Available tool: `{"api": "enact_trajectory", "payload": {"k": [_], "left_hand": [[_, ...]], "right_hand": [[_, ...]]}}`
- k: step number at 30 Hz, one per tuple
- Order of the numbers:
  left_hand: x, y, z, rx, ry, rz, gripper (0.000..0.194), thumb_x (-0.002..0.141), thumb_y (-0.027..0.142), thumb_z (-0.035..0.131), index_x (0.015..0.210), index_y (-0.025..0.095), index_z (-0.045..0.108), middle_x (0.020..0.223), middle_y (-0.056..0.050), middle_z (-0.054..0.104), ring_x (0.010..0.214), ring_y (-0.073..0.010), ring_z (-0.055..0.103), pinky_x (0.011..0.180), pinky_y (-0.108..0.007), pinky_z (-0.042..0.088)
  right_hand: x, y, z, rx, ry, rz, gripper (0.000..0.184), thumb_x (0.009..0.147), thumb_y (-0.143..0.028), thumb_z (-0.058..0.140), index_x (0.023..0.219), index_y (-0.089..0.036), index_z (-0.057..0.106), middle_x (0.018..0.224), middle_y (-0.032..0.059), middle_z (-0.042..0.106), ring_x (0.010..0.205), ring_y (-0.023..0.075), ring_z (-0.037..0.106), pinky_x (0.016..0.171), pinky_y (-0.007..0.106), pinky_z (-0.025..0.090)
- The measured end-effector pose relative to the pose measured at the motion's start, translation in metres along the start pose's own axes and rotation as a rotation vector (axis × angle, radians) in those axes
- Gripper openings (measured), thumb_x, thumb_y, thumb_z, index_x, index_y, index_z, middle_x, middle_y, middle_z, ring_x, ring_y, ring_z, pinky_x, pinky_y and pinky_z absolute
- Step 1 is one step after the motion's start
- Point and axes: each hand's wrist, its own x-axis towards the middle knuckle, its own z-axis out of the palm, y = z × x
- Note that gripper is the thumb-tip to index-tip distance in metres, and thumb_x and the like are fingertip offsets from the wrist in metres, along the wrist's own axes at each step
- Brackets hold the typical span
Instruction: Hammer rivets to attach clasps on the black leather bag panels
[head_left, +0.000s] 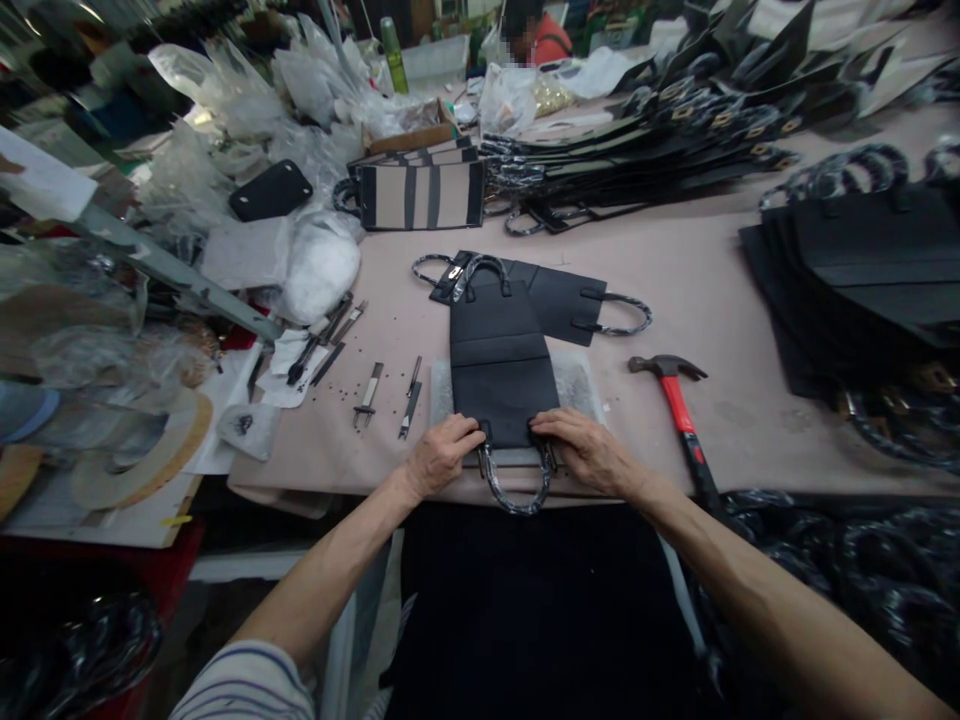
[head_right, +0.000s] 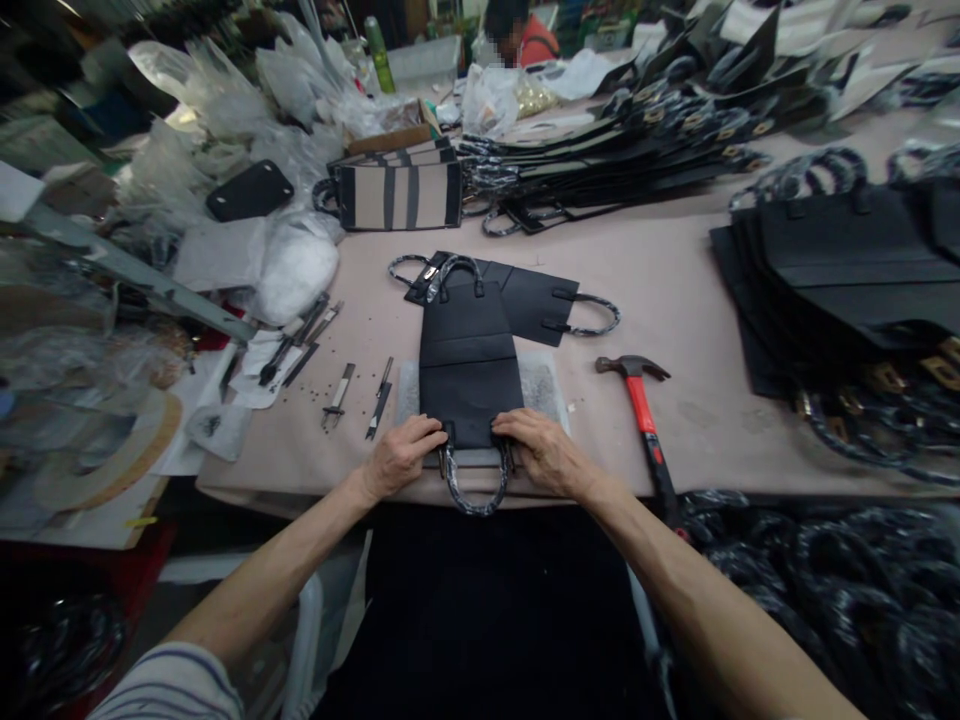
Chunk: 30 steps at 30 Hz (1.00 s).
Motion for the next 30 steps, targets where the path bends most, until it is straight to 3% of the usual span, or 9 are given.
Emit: {"api": "enact_trajectory", "payload": {"k": [4,9,12,15,18,21,26,30], "left_hand": [[-0.004,0.005,-0.003,-0.139,0.134,-0.164,0.039,0.096,0.005,0.042,0.126,0.016,0.065,0.119,-0.012,0.071,0.113,-0.0221,0.066,0.102,-0.038,0.056],[-0.009,-0.016,-0.029,-0.016,0.253,-0.68,0.024,0.097,0.016,0.054,0.111,0.019,0.072,0.109,-0.009,0.075,0.102,-0.0212,0.071,0.095,-0.033,0.056],[-0.012,-0.04,-0.054,0.12,0.192,-1.049,0.021,0.094,0.017,0.059,0.109,0.017,0.074,0.106,-0.011,0.076,0.1,-0.024,0.072,0.092,-0.034,0.055],[-0.014,-0.058,-0.074,0.175,0.025,-1.266,0.021,0.094,0.023,0.063,0.109,0.016,0.075,0.104,-0.011,0.077,0.1,-0.0253,0.072,0.091,-0.033,0.054],[-0.012,-0.066,-0.08,0.173,-0.116,-1.31,0.017,0.092,0.024,0.066,0.103,0.017,0.077,0.101,-0.01,0.078,0.098,-0.0236,0.072,0.088,-0.031,0.053],[-0.007,-0.068,-0.073,0.141,-0.167,-1.308,0.013,0.088,0.027,0.07,0.095,0.019,0.077,0.096,-0.008,0.078,0.095,-0.0224,0.072,0.085,-0.029,0.053],[0.008,-0.066,-0.057,0.175,-0.344,-1.319,0.029,0.077,0.044,0.079,0.093,0.021,0.075,0.1,-0.01,0.077,0.099,-0.0283,0.071,0.084,-0.035,0.054],[0.017,-0.071,-0.054,0.211,-0.454,-1.306,0.019,0.076,0.037,0.076,0.08,0.019,0.072,0.09,-0.013,0.076,0.094,-0.0305,0.072,0.077,-0.035,0.054]], "right_hand": [[0.0,-0.005,0.006,0.013,0.135,0.105,0.021,0.099,-0.019,0.052,0.108,-0.024,0.071,0.116,0.0077,0.073,0.109,0.0249,0.069,0.095,0.045,0.057],[0.009,-0.005,0.029,-0.149,0.277,0.174,0.016,0.098,-0.034,0.061,0.104,-0.023,0.07,0.114,0.0097,0.072,0.106,0.029,0.067,0.094,0.05,0.051],[0.009,-0.001,0.039,-0.228,0.273,0.155,0.016,0.095,-0.033,0.063,0.104,-0.022,0.07,0.117,0.0103,0.071,0.108,0.0315,0.064,0.094,0.053,0.047],[0.007,0.004,0.042,-0.249,0.269,0.122,0.018,0.094,-0.033,0.063,0.106,-0.022,0.069,0.117,0.01,0.07,0.109,0.0319,0.063,0.093,0.052,0.046],[0.005,0.008,0.042,-0.254,0.264,0.091,0.017,0.095,-0.034,0.063,0.106,-0.023,0.069,0.118,0.0091,0.07,0.109,0.0312,0.062,0.094,0.051,0.045],[0.005,0.008,0.041,-0.262,0.254,0.097,0.017,0.095,-0.034,0.063,0.106,-0.023,0.07,0.118,0.0084,0.07,0.11,0.0313,0.062,0.094,0.05,0.044],[0.008,0.003,0.04,-0.264,0.251,0.128,0.016,0.095,-0.032,0.063,0.105,-0.022,0.069,0.116,0.0088,0.07,0.109,0.0307,0.062,0.094,0.05,0.043],[0.009,0.0,0.038,-0.259,0.208,0.158,0.018,0.094,-0.032,0.062,0.108,-0.022,0.07,0.12,0.0087,0.068,0.11,0.0299,0.06,0.096,0.05,0.041]]}}
